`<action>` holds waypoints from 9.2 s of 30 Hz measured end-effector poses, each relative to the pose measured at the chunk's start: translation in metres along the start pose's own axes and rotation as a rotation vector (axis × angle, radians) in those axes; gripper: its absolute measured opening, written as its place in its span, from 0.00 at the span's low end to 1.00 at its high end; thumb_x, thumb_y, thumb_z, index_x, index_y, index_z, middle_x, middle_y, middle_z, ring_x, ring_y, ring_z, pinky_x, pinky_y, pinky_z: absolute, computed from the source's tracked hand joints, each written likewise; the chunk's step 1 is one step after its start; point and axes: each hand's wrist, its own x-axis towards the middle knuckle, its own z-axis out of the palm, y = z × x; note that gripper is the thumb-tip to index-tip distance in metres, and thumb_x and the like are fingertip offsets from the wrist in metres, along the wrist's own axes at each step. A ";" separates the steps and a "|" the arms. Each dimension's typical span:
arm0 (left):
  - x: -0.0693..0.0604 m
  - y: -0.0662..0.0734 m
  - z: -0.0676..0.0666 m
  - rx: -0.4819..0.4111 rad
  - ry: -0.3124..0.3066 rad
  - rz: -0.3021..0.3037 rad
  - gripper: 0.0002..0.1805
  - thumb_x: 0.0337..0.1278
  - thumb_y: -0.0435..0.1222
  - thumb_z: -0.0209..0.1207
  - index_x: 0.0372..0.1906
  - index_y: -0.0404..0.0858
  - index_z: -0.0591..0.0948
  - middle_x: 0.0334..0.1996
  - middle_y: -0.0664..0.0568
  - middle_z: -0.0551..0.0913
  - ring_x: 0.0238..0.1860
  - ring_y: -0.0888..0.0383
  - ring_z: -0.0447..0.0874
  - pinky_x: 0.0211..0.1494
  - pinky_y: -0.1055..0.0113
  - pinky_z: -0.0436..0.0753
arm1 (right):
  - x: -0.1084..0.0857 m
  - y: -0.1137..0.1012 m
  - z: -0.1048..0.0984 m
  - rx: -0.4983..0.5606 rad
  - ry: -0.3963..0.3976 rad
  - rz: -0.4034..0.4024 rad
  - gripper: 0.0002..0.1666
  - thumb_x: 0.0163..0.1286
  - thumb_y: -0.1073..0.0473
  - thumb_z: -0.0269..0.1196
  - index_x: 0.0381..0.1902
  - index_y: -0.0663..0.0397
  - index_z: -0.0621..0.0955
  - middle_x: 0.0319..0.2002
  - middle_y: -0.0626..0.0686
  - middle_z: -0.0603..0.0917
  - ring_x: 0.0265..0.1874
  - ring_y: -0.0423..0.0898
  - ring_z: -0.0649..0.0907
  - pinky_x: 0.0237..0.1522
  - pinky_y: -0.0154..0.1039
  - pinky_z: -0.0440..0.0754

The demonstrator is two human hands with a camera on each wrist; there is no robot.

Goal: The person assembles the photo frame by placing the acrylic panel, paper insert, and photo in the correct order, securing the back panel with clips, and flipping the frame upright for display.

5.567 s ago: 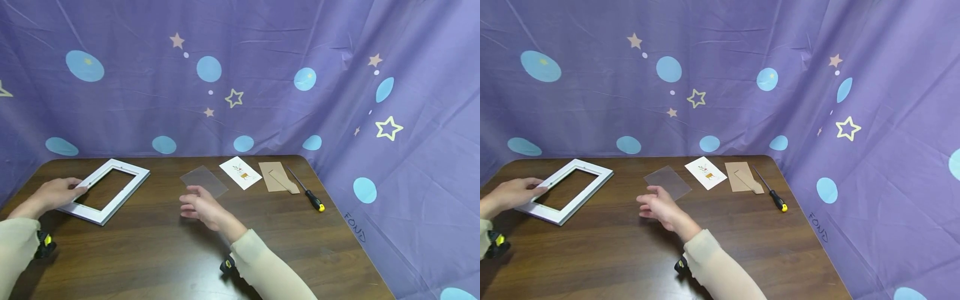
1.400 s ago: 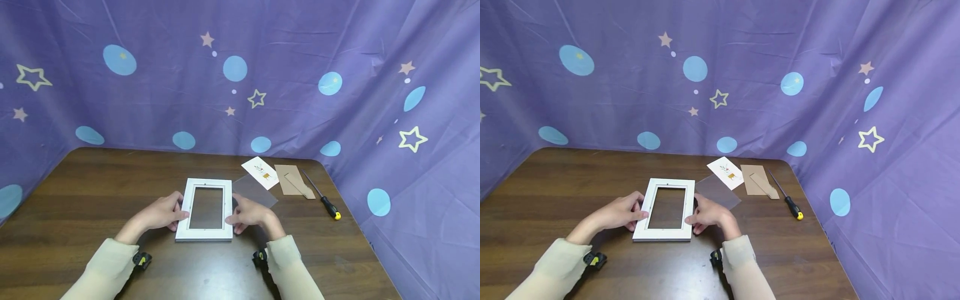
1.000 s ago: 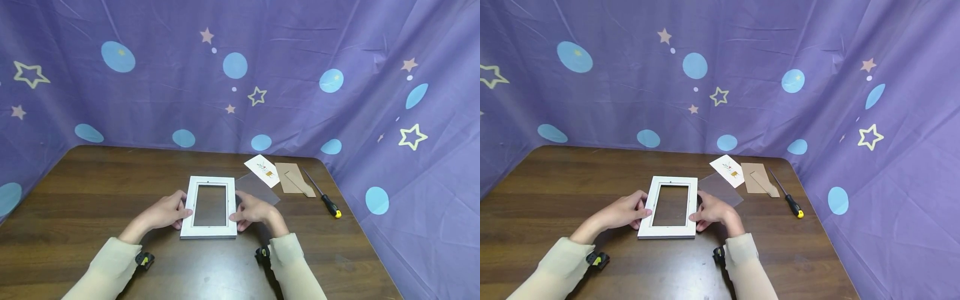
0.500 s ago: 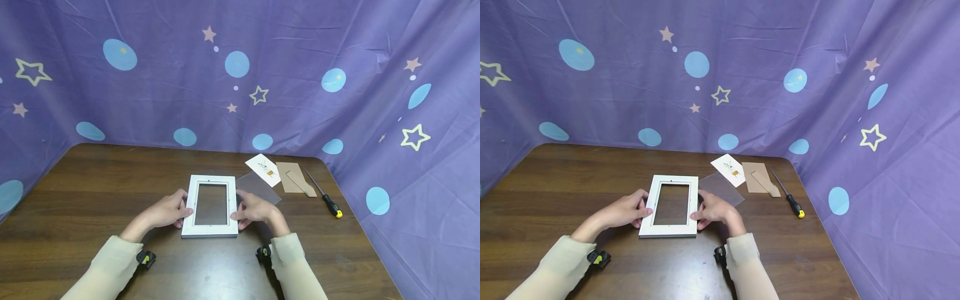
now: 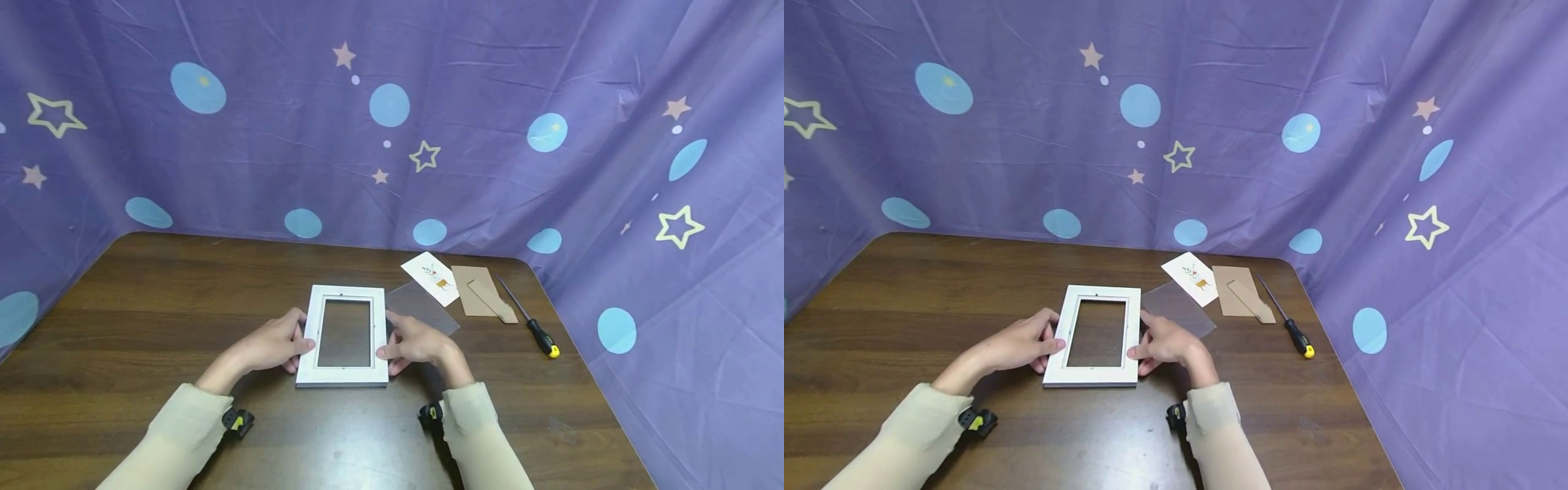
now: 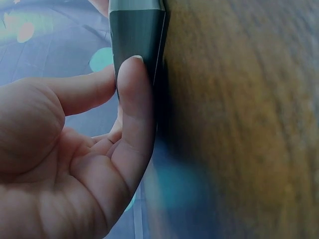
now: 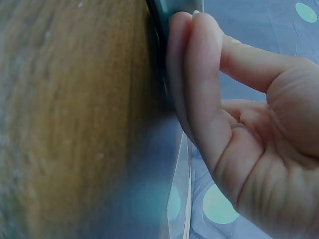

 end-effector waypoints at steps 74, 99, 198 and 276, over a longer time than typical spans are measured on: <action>0.001 -0.002 0.001 -0.072 0.000 -0.061 0.29 0.76 0.32 0.61 0.69 0.22 0.62 0.32 0.42 0.78 0.24 0.53 0.82 0.30 0.58 0.89 | -0.004 0.012 -0.045 -0.748 0.566 0.269 0.54 0.57 0.35 0.80 0.59 0.77 0.75 0.52 0.69 0.71 0.55 0.61 0.72 0.59 0.55 0.80; 0.000 0.000 0.000 -0.062 -0.005 -0.076 0.29 0.77 0.32 0.60 0.70 0.23 0.62 0.32 0.41 0.78 0.25 0.53 0.82 0.31 0.58 0.89 | 0.005 0.010 -0.056 -0.674 0.564 0.400 0.69 0.44 0.36 0.87 0.67 0.76 0.68 0.56 0.72 0.72 0.58 0.64 0.73 0.63 0.58 0.80; 0.000 -0.003 -0.005 -0.074 -0.034 -0.093 0.32 0.77 0.34 0.61 0.73 0.24 0.61 0.34 0.42 0.79 0.27 0.52 0.83 0.33 0.58 0.89 | -0.014 -0.043 -0.011 0.158 0.366 -0.239 0.13 0.74 0.74 0.60 0.54 0.77 0.80 0.34 0.63 0.86 0.28 0.45 0.86 0.36 0.38 0.91; -0.002 -0.001 -0.004 -0.094 -0.034 -0.080 0.31 0.77 0.33 0.60 0.72 0.23 0.60 0.33 0.41 0.79 0.26 0.53 0.83 0.32 0.58 0.90 | 0.008 -0.020 0.037 -0.068 0.378 -0.138 0.33 0.69 0.67 0.69 0.70 0.68 0.75 0.23 0.51 0.83 0.19 0.43 0.87 0.27 0.39 0.90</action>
